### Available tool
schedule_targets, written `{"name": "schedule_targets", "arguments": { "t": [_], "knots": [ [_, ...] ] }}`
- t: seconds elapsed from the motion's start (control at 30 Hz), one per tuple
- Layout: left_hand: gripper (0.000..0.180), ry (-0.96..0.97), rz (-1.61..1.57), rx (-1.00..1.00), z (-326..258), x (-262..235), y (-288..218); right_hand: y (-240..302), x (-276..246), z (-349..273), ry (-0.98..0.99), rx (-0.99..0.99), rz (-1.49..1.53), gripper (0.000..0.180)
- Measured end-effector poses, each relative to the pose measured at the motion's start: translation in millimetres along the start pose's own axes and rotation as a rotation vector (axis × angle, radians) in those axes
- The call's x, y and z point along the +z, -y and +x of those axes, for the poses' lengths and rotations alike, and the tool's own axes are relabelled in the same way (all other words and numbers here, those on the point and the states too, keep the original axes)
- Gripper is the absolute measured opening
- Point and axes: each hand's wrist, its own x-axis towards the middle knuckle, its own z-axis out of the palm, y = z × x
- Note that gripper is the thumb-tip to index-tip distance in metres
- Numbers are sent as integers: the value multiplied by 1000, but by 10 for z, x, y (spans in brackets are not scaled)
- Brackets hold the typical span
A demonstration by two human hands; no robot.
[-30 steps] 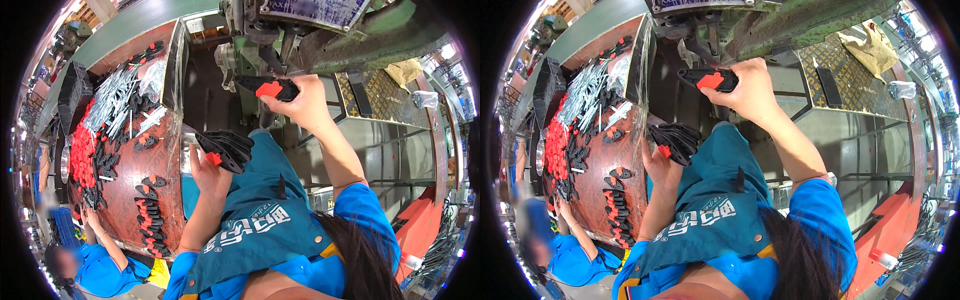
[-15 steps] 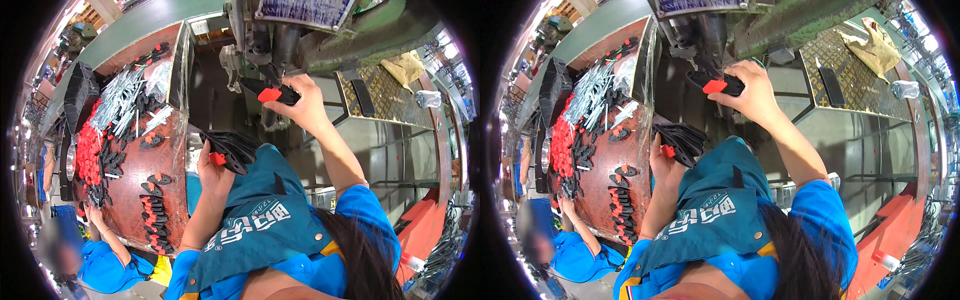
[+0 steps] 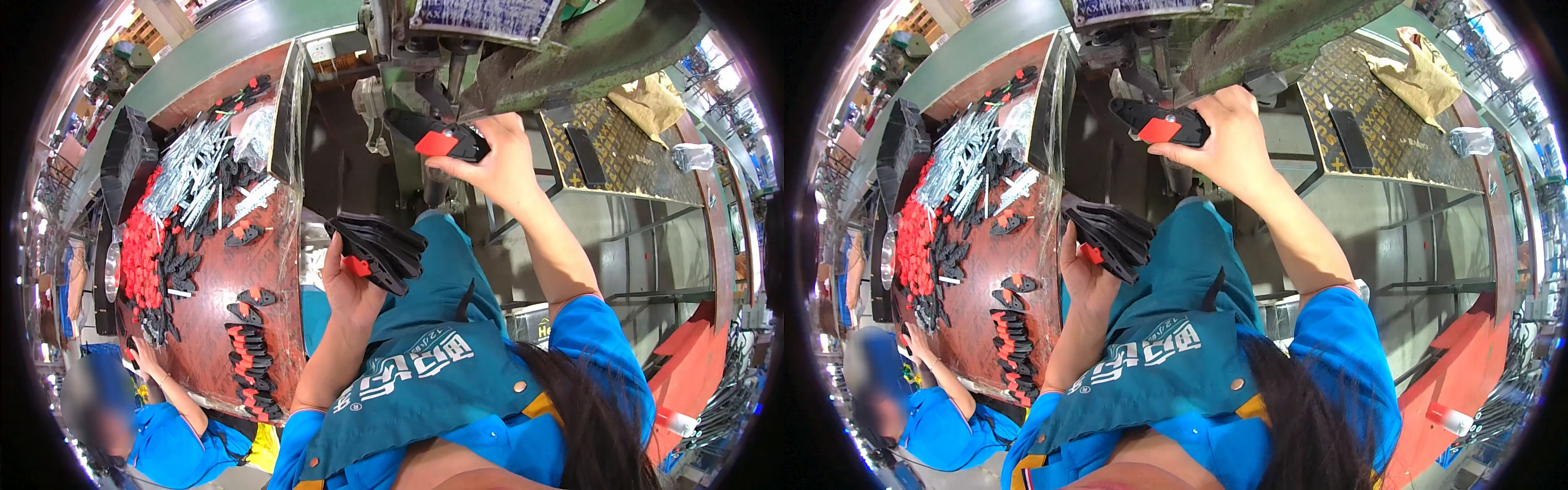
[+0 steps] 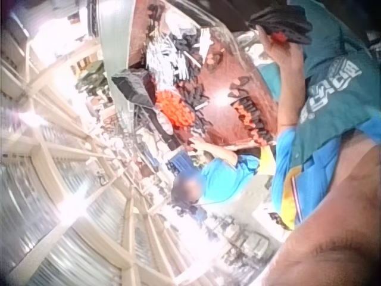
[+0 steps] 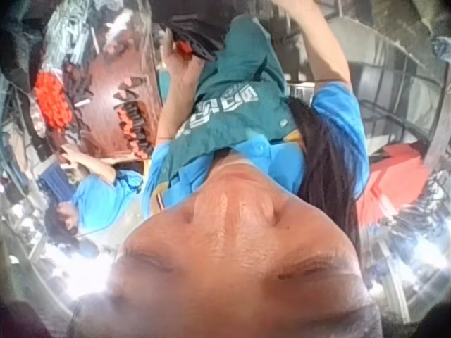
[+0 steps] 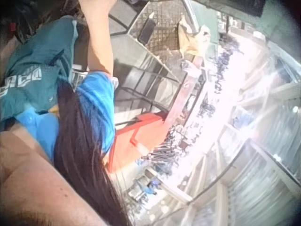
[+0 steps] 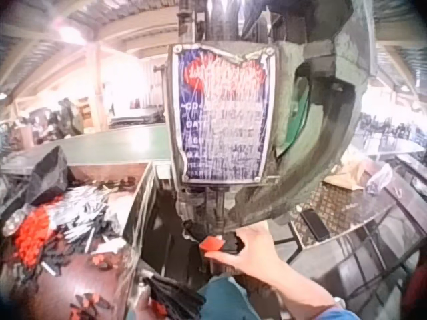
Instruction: The person repeatedly picks up black and red plastic knife handles from a table, inserts a metal blade into each handle, and places the assembled knives back on the table. The process is repeated continuously throughout the clip.
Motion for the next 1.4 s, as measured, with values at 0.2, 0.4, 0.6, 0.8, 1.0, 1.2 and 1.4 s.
{"name": "schedule_targets", "arguments": {
  "t": [0.2,0.4,0.6,0.8,1.0,1.2,1.4],
  "knots": [
    [58,145,182,-74,51,202,200,349,7,-517,7,-114,-12,58],
    [44,59,77,-15,22,-47,105,465,104,-660,755,-8,528,90],
    [50,54,152,156,53,-87,103,842,107,-560,403,-209,223,97],
    [53,21,383,180,-35,-138,98,972,544,-679,143,-191,74,73],
    [72,64,301,187,-50,-48,176,888,535,-562,8,-151,248,54],
    [66,-40,118,116,48,-72,134,297,173,-340,-181,136,182,46],
    [51,-42,144,135,39,-102,67,228,100,-247,-122,-60,33,48]
  ]
}}
